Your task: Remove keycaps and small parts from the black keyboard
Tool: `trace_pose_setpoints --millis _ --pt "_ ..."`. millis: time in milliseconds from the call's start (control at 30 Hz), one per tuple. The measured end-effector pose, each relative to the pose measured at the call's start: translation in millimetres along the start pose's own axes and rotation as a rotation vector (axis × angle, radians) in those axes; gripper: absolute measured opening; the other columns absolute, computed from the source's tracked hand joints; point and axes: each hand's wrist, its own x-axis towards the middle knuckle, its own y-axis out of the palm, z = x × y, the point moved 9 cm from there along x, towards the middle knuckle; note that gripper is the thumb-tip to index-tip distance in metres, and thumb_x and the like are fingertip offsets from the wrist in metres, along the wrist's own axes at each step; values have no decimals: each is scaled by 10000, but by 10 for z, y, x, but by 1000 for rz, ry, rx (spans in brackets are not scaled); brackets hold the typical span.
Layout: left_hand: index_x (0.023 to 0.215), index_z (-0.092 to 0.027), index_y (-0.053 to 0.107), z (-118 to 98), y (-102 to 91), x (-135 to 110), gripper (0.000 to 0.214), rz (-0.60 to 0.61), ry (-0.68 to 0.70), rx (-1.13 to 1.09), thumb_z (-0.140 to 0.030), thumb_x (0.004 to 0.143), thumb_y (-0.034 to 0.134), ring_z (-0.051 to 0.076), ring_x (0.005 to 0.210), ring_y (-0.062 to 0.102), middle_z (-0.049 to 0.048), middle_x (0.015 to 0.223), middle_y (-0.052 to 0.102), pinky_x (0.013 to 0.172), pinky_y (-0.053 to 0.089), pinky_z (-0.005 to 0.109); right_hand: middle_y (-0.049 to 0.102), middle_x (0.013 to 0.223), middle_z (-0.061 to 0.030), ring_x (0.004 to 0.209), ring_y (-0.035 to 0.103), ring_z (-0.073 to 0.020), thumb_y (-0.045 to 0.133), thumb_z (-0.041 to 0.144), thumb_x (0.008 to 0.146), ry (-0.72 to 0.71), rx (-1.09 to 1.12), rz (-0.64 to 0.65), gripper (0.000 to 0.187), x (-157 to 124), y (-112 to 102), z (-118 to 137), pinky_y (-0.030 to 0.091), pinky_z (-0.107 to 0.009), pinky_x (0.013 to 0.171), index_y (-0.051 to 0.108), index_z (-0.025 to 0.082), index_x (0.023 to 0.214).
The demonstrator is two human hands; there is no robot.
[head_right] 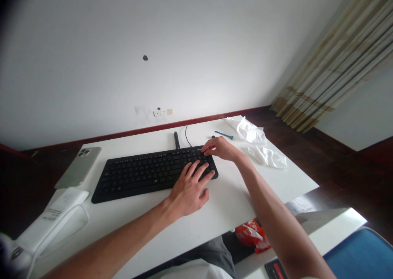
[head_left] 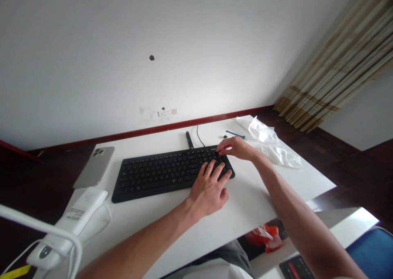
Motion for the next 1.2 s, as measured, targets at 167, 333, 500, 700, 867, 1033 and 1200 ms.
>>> trace_pose_setpoints --millis 167,333,500,700,867,1033,1200 --pt "1505 -264 531 1 -1 -1 550 0 -4 2 -361 965 567 331 1478 386 73 1603 469 1253 302 531 816 956 -29 873 746 -223 759 360 866 -49 -51 8 138 2 -4 66 571 -336 809 836 264 926" --pt "1502 -265 534 -1 -10 2 540 1 -9 2 -359 970 552 330 1476 388 68 1601 470 1254 300 531 812 968 -36 864 750 -227 750 380 868 -43 -18 30 157 -11 6 79 583 -351 810 836 263 931" --pt "1499 -266 537 -16 -18 4 542 2 0 14 -351 964 560 330 1475 390 68 1600 471 1250 305 527 802 965 -44 855 746 -233 775 412 835 -24 30 30 213 -33 -34 37 600 -377 819 825 252 967" --pt "1527 -276 499 -15 -17 14 564 14 8 35 -351 970 553 330 1501 361 64 1628 437 1257 289 532 794 859 -59 762 722 -233 735 490 863 100 21 -338 290 -58 -376 -209 584 -378 771 805 211 898" --pt "1550 -281 463 -128 -39 15 579 39 36 64 -383 986 548 343 1522 336 66 1649 406 1266 273 557 769 760 -54 685 694 -209 706 508 880 122 82 -475 334 -61 -409 -338 548 -330 698 786 185 897" --pt "1581 -305 421 -365 -33 117 628 36 60 80 -491 993 540 385 1541 296 60 1673 367 1255 298 582 739 685 -38 612 652 -183 677 527 896 136 91 -509 359 -48 -369 -389 503 -303 649 781 185 935" --pt "1589 -271 411 -258 93 369 721 -19 -15 121 -532 949 614 453 1521 305 91 1688 328 1245 284 625 724 651 -24 573 603 -165 676 518 893 146 81 -545 347 -60 -394 -429 454 -291 625 777 189 940"
